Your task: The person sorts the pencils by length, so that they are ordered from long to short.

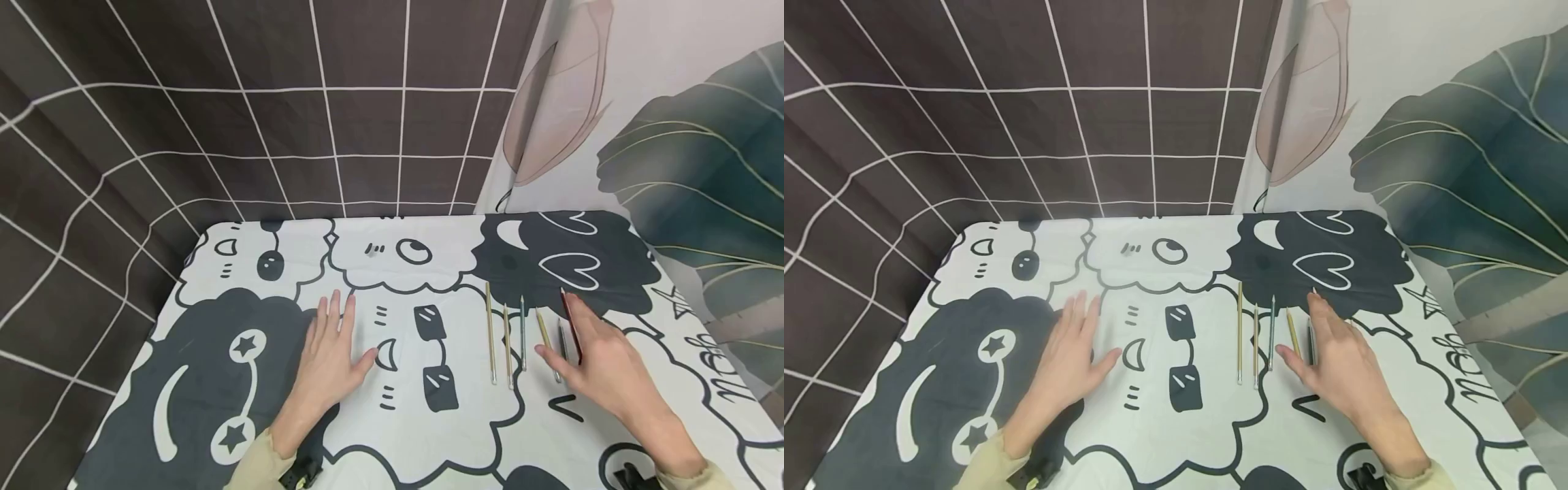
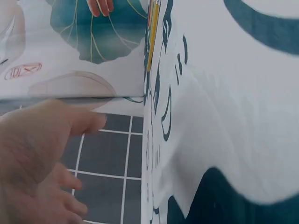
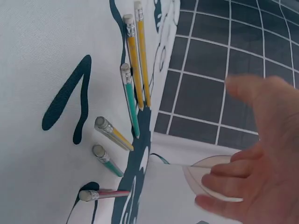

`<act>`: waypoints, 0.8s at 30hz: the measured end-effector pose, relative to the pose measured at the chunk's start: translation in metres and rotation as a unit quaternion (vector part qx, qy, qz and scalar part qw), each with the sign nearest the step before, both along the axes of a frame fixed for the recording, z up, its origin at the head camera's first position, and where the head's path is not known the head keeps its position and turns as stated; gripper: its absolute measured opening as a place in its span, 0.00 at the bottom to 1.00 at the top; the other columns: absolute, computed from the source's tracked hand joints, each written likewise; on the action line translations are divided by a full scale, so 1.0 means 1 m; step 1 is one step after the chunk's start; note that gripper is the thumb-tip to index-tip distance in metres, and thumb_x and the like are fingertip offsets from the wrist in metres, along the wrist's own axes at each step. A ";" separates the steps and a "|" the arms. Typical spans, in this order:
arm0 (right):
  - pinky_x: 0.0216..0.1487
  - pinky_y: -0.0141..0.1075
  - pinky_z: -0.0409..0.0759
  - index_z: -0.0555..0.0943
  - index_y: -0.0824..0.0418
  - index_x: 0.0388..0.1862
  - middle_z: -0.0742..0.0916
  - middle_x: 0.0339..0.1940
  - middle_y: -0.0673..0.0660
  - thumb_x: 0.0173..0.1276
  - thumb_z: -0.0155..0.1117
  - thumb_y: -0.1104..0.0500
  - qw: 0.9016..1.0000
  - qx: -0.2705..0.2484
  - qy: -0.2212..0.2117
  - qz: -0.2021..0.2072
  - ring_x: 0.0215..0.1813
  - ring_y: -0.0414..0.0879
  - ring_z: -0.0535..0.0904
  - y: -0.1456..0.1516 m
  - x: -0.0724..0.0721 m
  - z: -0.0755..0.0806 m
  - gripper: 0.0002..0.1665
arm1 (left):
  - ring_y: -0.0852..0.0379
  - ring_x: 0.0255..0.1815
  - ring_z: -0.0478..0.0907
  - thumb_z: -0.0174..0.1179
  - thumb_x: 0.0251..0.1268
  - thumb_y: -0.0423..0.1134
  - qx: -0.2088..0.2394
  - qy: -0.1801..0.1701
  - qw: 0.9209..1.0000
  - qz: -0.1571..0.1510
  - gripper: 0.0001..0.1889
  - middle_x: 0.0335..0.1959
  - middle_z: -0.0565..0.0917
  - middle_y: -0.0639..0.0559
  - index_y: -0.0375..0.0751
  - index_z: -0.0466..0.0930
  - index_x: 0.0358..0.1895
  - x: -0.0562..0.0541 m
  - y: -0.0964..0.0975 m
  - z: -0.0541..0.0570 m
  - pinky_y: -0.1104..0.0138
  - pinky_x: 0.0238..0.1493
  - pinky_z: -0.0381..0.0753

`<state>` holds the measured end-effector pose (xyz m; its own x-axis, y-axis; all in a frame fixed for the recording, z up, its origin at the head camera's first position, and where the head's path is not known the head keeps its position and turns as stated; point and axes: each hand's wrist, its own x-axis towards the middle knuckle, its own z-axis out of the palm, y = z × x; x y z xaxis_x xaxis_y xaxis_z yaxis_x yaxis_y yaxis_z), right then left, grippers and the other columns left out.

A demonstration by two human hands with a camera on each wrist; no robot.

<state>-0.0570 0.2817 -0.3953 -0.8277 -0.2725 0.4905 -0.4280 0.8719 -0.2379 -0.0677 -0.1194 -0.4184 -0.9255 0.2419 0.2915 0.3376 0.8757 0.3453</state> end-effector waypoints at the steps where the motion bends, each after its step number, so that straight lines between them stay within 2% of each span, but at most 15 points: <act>1: 0.38 0.62 0.77 0.68 0.73 0.69 0.83 0.51 0.75 0.65 0.63 0.34 1.000 -0.008 0.016 0.002 0.46 0.70 0.81 0.000 -0.001 0.000 0.50 | 0.29 0.74 0.54 0.70 0.56 0.45 0.012 0.021 1.000 -0.002 0.45 0.73 0.60 0.27 0.28 0.60 0.73 -0.001 0.001 0.000 0.37 0.64 0.63; 4: 0.25 0.58 0.76 0.73 0.71 0.63 0.86 0.39 0.72 0.71 0.51 0.36 0.999 -0.018 0.050 -0.004 0.34 0.66 0.83 0.000 -0.001 0.001 0.42 | 0.32 0.67 0.69 0.71 0.54 0.36 0.056 0.073 0.996 -0.005 0.37 0.68 0.70 0.28 0.28 0.69 0.68 -0.004 0.007 0.000 0.41 0.55 0.75; 5: 0.22 0.56 0.75 0.74 0.71 0.61 0.87 0.37 0.70 0.71 0.51 0.38 0.998 -0.019 0.055 -0.007 0.32 0.65 0.84 0.000 -0.001 0.002 0.39 | 0.33 0.64 0.73 0.71 0.54 0.35 0.069 0.086 0.994 -0.004 0.35 0.66 0.72 0.30 0.29 0.72 0.66 -0.005 0.009 0.000 0.42 0.52 0.77; 8: 0.20 0.52 0.75 0.75 0.71 0.58 0.87 0.36 0.69 0.64 0.62 0.50 0.998 -0.020 0.057 -0.015 0.32 0.63 0.85 0.001 0.001 0.003 0.31 | 0.35 0.53 0.81 0.71 0.53 0.31 0.102 0.118 0.988 -0.003 0.29 0.59 0.79 0.33 0.31 0.77 0.61 -0.008 0.015 0.001 0.46 0.43 0.82; 11: 0.22 0.50 0.77 0.75 0.72 0.58 0.88 0.34 0.67 0.52 0.69 0.63 0.998 -0.020 0.051 -0.022 0.30 0.59 0.86 0.001 0.001 0.004 0.32 | 0.40 0.43 0.86 0.71 0.53 0.30 0.125 0.140 0.982 0.000 0.26 0.52 0.84 0.34 0.32 0.79 0.58 -0.010 0.022 0.000 0.49 0.35 0.84; 13: 0.23 0.50 0.79 0.74 0.72 0.58 0.88 0.34 0.66 0.49 0.70 0.66 0.998 -0.021 0.048 -0.026 0.29 0.58 0.85 0.001 0.001 0.004 0.34 | 0.44 0.37 0.87 0.71 0.53 0.30 0.142 0.146 0.979 0.002 0.26 0.48 0.85 0.36 0.32 0.79 0.58 -0.012 0.027 -0.002 0.52 0.32 0.83; 17: 0.25 0.51 0.81 0.73 0.73 0.58 0.88 0.35 0.66 0.49 0.71 0.68 0.998 -0.025 0.045 -0.030 0.29 0.57 0.86 0.001 0.001 0.004 0.34 | 0.49 0.31 0.87 0.71 0.54 0.29 0.180 0.127 0.975 -0.005 0.25 0.43 0.86 0.39 0.32 0.79 0.58 -0.015 0.038 -0.003 0.55 0.28 0.83; 24: 0.24 0.46 0.80 0.74 0.73 0.57 0.88 0.35 0.66 0.49 0.72 0.70 0.998 -0.025 0.048 -0.034 0.27 0.56 0.85 0.003 0.001 0.003 0.34 | 0.51 0.29 0.86 0.71 0.54 0.29 0.225 0.043 0.973 -0.019 0.25 0.41 0.86 0.39 0.32 0.78 0.58 -0.019 0.057 -0.003 0.60 0.30 0.83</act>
